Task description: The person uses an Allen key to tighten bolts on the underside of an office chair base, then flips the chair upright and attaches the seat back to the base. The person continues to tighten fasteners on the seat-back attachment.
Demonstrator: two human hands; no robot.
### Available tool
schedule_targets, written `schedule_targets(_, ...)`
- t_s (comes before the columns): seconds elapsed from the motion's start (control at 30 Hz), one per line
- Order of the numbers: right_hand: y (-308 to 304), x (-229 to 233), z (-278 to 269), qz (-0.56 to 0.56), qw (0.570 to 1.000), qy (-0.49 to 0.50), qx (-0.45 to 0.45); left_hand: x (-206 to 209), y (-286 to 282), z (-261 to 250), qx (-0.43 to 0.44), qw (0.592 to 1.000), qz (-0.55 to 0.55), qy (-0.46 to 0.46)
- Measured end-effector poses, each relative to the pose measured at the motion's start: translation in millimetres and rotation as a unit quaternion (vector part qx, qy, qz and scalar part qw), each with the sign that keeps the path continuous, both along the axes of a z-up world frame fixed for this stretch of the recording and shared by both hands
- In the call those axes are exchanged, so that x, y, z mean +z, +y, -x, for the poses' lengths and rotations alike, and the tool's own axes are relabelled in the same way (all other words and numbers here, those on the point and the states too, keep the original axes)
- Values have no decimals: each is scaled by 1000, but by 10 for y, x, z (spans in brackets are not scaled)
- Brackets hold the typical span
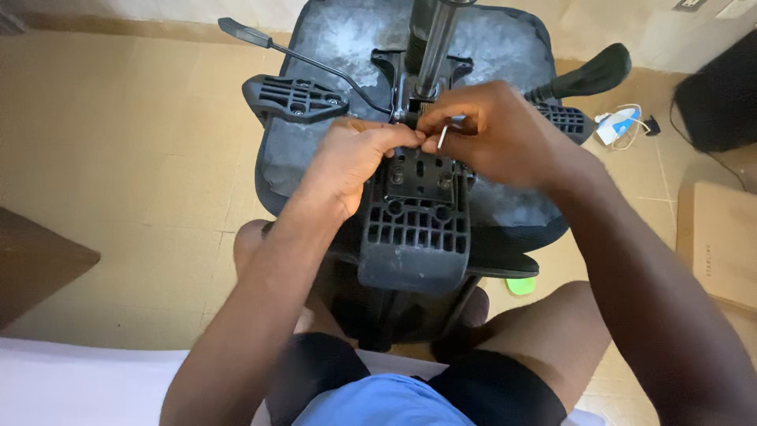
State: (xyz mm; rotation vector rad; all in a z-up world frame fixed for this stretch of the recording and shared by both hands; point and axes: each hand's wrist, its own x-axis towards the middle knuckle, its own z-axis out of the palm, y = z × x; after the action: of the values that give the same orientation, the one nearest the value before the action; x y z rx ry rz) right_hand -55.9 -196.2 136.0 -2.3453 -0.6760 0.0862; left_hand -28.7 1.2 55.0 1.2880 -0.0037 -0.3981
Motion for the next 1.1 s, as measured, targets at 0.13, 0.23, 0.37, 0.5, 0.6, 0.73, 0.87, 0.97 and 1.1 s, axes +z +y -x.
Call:
schedule_targets(0.13,6,-25,-25,36,999,16,-15,31,71,77,49,987,-99,-119)
schedule_targets(0.23,-20,-32,-32,51,998,20,13,71,254,217,67,922,-351,-152)
schedule_targets(0.37,-53,-64,-54,50,998,19,20,27,329,377,12,898,-421,-128)
schedule_targets(0.5,-69,-90,-67,61,997,51,-10,-25,204,425,-29,949,-308,-60)
schedule_targets(0.6,-75,-90,-70,39,997,60,-8,-42,89,495,7,981,-195,2)
schedule_targets(0.73,-101,-121,-61,16,997,69,-5,-93,17,559,57,990,-129,18)
schedule_targets(0.87,-112,-153,-99,14,998,63,4,-142,15,536,56,997,-57,-5)
schedule_targets(0.97,-147,-163,-134,-15,996,89,-6,-165,-3,524,59,997,-50,14)
schedule_targets(1.1,-169,-176,-171,-54,987,150,-14,-168,1,528,70,997,-30,26)
